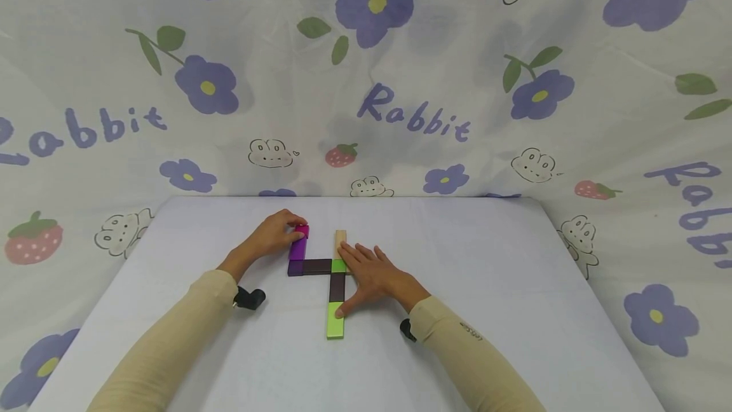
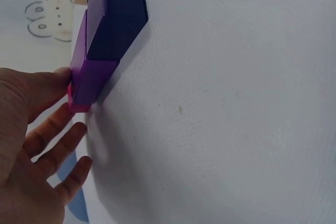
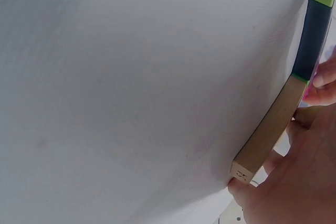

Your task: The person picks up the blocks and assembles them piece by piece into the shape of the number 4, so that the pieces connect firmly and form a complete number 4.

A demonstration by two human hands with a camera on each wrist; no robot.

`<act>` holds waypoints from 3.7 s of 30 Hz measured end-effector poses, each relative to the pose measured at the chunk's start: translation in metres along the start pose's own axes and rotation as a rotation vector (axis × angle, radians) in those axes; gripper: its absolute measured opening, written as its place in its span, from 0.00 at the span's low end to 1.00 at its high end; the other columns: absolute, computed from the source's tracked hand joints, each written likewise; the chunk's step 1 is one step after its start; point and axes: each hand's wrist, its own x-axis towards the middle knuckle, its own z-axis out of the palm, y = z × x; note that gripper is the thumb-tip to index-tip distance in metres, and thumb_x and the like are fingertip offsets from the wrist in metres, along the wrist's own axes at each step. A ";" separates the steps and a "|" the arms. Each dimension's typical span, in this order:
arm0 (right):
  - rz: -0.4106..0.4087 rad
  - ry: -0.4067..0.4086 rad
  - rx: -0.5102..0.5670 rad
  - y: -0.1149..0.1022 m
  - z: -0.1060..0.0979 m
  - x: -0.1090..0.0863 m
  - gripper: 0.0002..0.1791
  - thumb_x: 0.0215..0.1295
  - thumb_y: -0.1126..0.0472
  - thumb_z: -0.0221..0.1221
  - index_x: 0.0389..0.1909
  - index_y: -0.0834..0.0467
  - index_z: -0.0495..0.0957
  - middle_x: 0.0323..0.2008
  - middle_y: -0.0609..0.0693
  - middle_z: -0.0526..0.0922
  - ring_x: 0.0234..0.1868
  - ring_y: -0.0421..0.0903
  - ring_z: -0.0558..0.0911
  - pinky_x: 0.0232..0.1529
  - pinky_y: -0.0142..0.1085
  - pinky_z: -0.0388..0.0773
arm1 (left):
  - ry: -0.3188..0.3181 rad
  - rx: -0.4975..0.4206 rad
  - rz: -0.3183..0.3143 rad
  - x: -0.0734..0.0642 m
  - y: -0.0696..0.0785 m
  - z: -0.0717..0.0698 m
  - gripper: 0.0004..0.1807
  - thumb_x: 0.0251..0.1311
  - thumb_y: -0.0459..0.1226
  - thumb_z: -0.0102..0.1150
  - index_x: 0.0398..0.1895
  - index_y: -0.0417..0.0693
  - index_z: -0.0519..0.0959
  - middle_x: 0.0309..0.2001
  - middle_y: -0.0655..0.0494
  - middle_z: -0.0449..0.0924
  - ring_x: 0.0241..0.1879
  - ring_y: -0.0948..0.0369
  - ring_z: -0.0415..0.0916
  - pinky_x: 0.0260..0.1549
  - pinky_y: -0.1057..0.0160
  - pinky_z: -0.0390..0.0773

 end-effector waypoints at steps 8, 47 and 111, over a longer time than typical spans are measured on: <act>0.001 -0.004 0.001 0.000 -0.001 0.000 0.74 0.40 0.21 0.68 0.83 0.47 0.41 0.82 0.43 0.40 0.81 0.50 0.43 0.77 0.56 0.38 | 0.003 -0.003 0.006 0.000 0.000 0.000 0.17 0.68 0.36 0.63 0.57 0.41 0.82 0.50 0.44 0.77 0.53 0.47 0.75 0.58 0.44 0.74; 0.003 -0.005 -0.002 -0.002 -0.002 -0.001 0.74 0.40 0.21 0.68 0.83 0.47 0.40 0.82 0.43 0.40 0.81 0.50 0.43 0.77 0.56 0.38 | 0.044 -0.026 0.042 -0.003 -0.007 0.002 0.16 0.71 0.33 0.56 0.59 0.39 0.81 0.54 0.43 0.80 0.59 0.45 0.74 0.63 0.43 0.70; 0.000 -0.019 0.015 0.000 -0.003 -0.001 0.74 0.41 0.20 0.67 0.83 0.48 0.39 0.82 0.44 0.40 0.81 0.50 0.42 0.77 0.56 0.37 | -0.126 0.192 0.154 -0.037 -0.010 -0.003 0.67 0.39 0.67 0.75 0.79 0.42 0.58 0.77 0.43 0.57 0.72 0.38 0.57 0.64 0.31 0.59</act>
